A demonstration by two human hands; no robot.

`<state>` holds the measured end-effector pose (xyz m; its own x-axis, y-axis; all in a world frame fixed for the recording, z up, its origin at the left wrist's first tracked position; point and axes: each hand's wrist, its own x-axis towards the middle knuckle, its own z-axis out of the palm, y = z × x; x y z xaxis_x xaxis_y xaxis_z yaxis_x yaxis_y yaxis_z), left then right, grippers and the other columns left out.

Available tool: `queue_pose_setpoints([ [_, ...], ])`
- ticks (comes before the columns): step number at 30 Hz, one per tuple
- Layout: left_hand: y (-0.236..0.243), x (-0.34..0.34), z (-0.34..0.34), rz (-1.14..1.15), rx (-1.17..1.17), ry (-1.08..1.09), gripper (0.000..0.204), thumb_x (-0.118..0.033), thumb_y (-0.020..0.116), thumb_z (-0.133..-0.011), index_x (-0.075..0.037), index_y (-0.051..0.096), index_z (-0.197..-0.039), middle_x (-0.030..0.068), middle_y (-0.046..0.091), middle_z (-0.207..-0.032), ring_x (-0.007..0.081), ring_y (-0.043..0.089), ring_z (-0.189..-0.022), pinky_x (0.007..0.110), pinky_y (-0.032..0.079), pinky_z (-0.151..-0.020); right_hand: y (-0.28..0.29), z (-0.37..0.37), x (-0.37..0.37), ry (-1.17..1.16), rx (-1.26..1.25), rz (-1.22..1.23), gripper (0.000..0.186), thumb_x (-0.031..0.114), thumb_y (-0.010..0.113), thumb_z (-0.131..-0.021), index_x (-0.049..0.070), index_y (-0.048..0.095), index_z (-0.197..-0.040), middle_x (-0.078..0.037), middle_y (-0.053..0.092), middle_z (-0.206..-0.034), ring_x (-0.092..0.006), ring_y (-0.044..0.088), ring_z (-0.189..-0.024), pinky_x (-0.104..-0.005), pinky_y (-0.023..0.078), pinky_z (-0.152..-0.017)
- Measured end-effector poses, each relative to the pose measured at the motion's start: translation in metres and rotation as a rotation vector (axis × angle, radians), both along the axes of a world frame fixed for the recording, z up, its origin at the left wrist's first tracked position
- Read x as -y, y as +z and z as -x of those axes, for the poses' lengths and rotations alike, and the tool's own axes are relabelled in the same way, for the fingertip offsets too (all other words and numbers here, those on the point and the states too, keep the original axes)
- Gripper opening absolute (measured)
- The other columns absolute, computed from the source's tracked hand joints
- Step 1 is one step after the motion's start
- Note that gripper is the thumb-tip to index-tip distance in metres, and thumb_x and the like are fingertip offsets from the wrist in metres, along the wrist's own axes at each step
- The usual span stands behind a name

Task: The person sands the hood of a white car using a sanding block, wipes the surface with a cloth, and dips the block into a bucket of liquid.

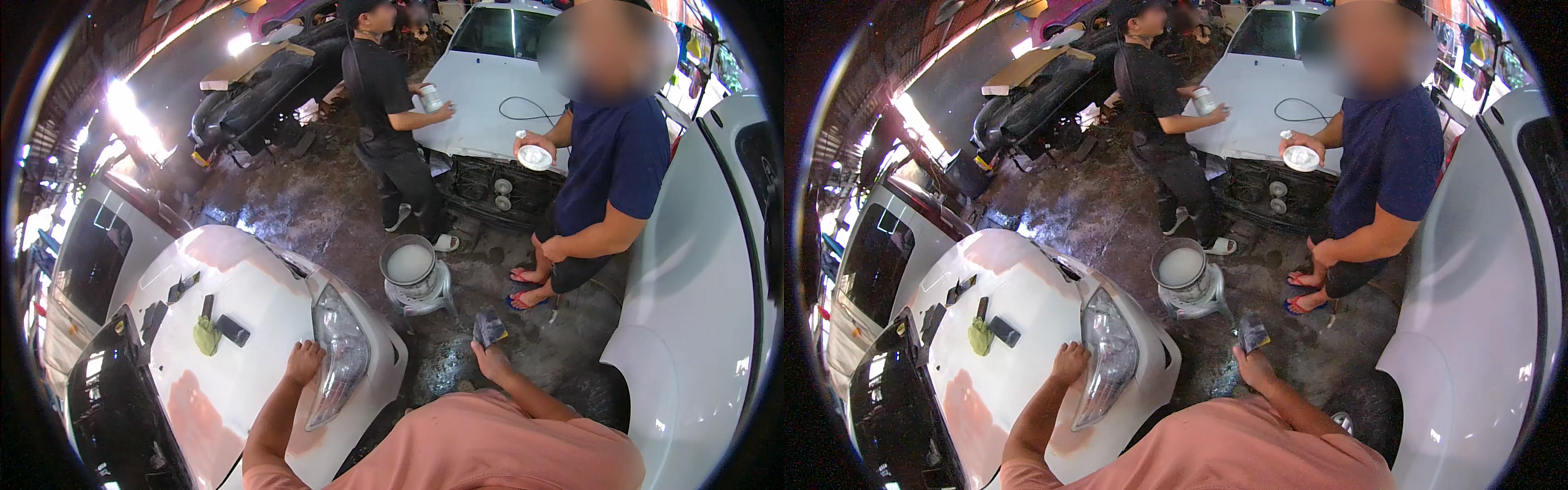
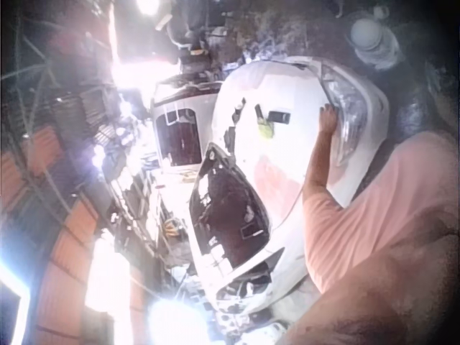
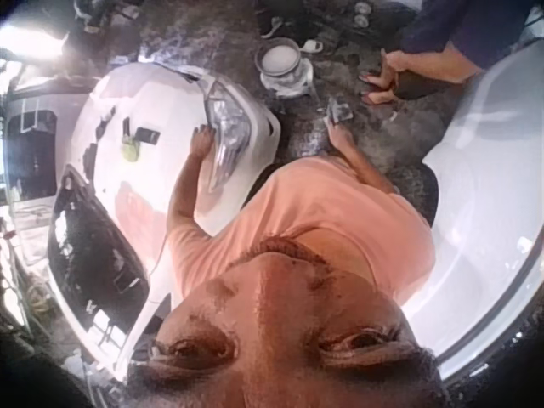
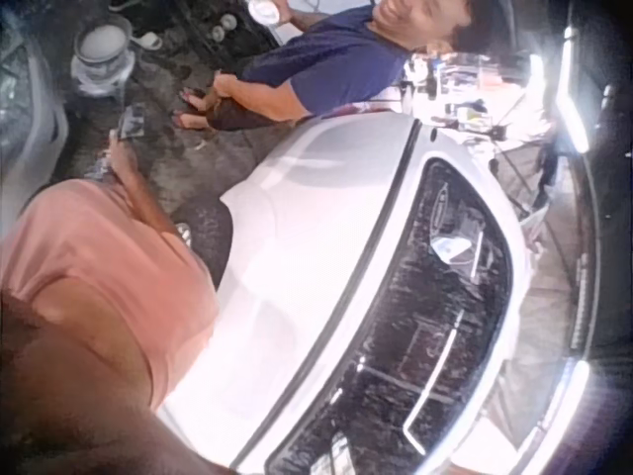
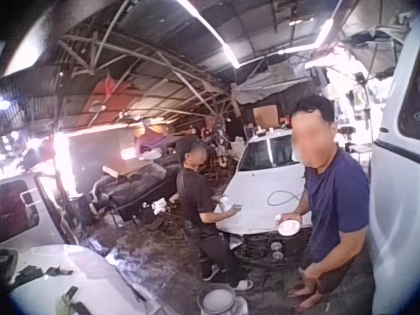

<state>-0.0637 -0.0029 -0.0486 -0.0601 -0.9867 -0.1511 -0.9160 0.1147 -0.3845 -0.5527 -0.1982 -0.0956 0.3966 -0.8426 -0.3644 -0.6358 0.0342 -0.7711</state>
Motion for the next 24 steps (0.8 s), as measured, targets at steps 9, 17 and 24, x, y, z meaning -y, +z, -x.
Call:
queue_pose_setpoints([
  [9, -0.036, 0.01, 0.064, 0.869, -1.426, 0.974, 0.029, -0.018, 0.066, -0.096, -0.007, 0.063, -0.123, 0.007, 0.066, -0.106, 0.0188, 0.061, -0.098, 0.033, 0.049, -0.086, -0.033, 0.014, -0.008, -0.117, -0.014, 0.054, 0.07, 0.056, 0.044, -0.102, -0.009, 0.063, -0.121, -0.039, 0.063, -0.118, -0.0556, 0.056, -0.117, -0.0534, 0.046, -0.099],
  [17, -0.074, -0.021, 0.083, 1.654, -2.331, 1.18, 0.042, -0.019, 0.055, -0.102, -0.007, 0.045, -0.14, 0.0118, 0.053, -0.134, 0.0258, 0.05, -0.129, 0.041, 0.042, -0.107, -0.007, 0.001, -0.001, 0.023, -0.065, -0.046, 0.066, 0.051, 0.045, -0.104, -0.007, 0.055, -0.135, -0.037, 0.057, -0.133, -0.0533, 0.051, -0.127, -0.0494, 0.041, -0.108],
  [24, -0.052, -0.024, 0.073, 1.907, -2.356, 1.165, 0.036, -0.018, 0.05, -0.103, 0.005, 0.045, -0.13, 0.0157, 0.05, -0.135, 0.0313, 0.046, -0.136, 0.042, 0.04, -0.113, -0.013, -0.02, 0.007, 0.12, 0.053, 0.061, 0.066, 0.049, 0.046, -0.105, -0.006, 0.049, -0.141, -0.037, 0.053, -0.138, -0.0529, 0.049, -0.129, -0.0508, 0.041, -0.107],
])
